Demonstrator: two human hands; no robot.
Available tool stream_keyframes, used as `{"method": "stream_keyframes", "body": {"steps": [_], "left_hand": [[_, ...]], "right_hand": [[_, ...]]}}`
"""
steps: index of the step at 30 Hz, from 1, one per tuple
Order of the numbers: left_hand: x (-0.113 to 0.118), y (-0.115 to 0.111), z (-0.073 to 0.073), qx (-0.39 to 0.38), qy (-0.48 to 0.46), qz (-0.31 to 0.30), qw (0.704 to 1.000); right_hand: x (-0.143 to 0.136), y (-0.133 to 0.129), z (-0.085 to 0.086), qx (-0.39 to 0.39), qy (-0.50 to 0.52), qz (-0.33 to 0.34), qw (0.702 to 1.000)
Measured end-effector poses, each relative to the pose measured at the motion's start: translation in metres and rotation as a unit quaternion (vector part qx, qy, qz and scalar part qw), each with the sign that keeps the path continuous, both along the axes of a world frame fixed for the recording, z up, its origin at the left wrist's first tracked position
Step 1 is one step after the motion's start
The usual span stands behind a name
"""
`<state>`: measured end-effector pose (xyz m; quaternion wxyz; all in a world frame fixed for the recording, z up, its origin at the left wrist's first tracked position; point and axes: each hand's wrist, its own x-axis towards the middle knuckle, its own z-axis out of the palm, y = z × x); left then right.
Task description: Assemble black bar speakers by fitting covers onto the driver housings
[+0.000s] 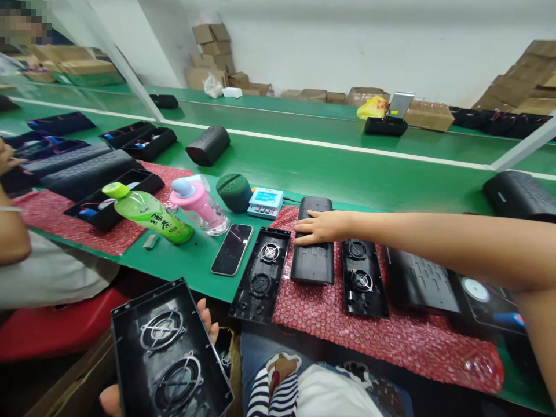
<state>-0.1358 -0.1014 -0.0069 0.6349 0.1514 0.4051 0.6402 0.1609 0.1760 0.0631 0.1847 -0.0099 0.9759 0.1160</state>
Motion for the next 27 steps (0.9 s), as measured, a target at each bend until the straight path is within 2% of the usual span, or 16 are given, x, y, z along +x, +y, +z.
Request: {"method": "stream_keyframes", "body": {"steps": [4,12,15,17,19,21,22,25,27], "left_hand": [[0.014,0.007,0.004,0.003,0.04,0.071,0.997],[0.025,0.008,0.018,-0.047,0.003,0.068,0.997],[0.022,0.014,0.024,-0.095,0.032,0.007,0.995],[0.02,0.026,0.026,-0.111,0.11,-0.04,0.987],[0.019,0.045,0.027,-0.082,0.228,-0.058,0.969],[0.022,0.068,0.028,-0.039,0.375,-0.074,0.923],[0.025,0.08,0.03,-0.026,0.457,-0.089,0.885],[0.042,0.113,0.036,-0.041,0.672,-0.155,0.723],[0.056,0.129,0.039,-0.081,0.75,-0.198,0.626]], "right_hand": [[0.002,0.001,-0.001,-0.007,0.014,-0.011,1.0],[0.002,0.003,0.002,-0.022,0.007,-0.017,1.0],[-0.001,0.004,0.004,-0.025,-0.012,-0.033,0.999],[-0.003,0.004,0.003,-0.022,-0.014,-0.036,0.999],[-0.004,0.004,0.001,-0.015,-0.004,-0.029,0.999],[-0.004,0.003,-0.002,-0.006,0.009,-0.025,1.0],[-0.003,0.003,-0.004,-0.002,0.016,-0.027,0.999],[-0.002,0.003,-0.008,0.005,0.033,-0.038,0.999],[0.0,0.003,-0.011,0.008,0.042,-0.043,0.998]]}}
